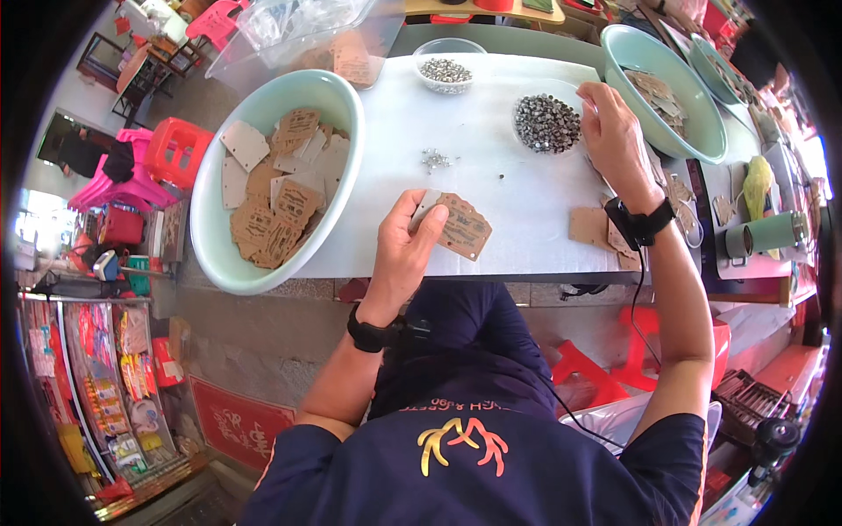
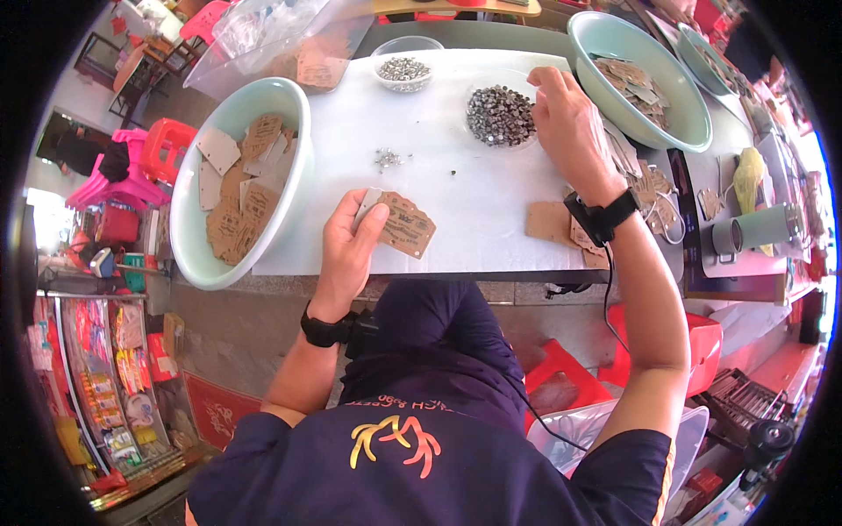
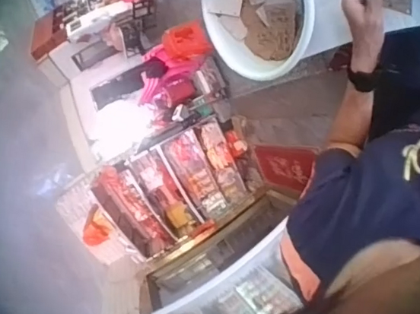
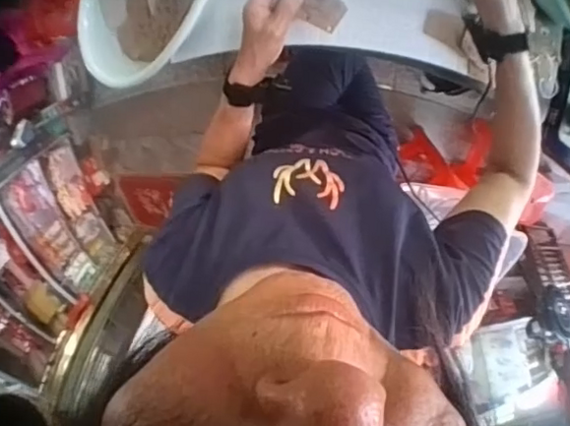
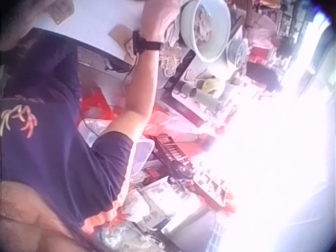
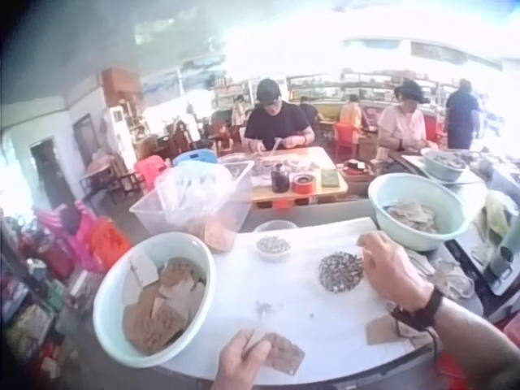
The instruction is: The person is assembling small cardboard or leather tags by inserting metallic rivets into pre-punched holes.
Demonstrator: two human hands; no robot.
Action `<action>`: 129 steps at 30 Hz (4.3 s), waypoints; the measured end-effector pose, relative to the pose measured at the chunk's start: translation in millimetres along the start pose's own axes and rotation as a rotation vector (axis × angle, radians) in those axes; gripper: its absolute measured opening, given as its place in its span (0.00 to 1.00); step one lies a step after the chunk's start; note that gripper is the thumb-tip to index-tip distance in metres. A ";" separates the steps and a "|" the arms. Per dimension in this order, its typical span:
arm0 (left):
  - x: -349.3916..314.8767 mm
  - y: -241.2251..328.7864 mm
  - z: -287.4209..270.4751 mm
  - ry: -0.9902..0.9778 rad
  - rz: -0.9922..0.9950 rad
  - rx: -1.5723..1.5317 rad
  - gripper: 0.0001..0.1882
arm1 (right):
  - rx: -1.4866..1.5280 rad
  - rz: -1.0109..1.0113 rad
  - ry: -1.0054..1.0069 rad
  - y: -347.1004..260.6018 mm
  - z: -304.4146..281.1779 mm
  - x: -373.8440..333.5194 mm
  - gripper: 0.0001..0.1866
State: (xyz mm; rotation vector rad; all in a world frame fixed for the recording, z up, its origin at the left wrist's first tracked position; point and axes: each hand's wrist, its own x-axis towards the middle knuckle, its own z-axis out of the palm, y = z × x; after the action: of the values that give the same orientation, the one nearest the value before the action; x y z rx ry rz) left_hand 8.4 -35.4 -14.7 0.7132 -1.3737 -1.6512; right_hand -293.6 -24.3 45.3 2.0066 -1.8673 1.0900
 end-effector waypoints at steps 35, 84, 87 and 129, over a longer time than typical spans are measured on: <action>-1.1 1.4 -2.5 -0.016 -0.007 0.135 0.13 | -0.064 0.018 0.032 -2.5 2.9 -0.7 0.13; -1.7 -1.2 -1.3 -0.002 0.021 0.071 0.12 | 0.741 0.900 -0.250 40.0 8.9 28.4 0.16; -0.5 -2.0 -1.1 -0.019 0.027 0.059 0.12 | 0.716 0.926 -0.253 45.4 12.4 30.3 0.19; -10.2 -4.2 -7.4 0.021 0.044 -0.075 0.12 | 0.141 0.078 -0.625 -83.7 92.6 15.8 0.09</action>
State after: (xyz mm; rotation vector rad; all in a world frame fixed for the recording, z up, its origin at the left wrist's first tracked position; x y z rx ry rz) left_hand 18.5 -29.9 -21.5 0.6508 -1.2965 -1.6474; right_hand -182.3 -76.0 17.2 2.5950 -2.2075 0.6616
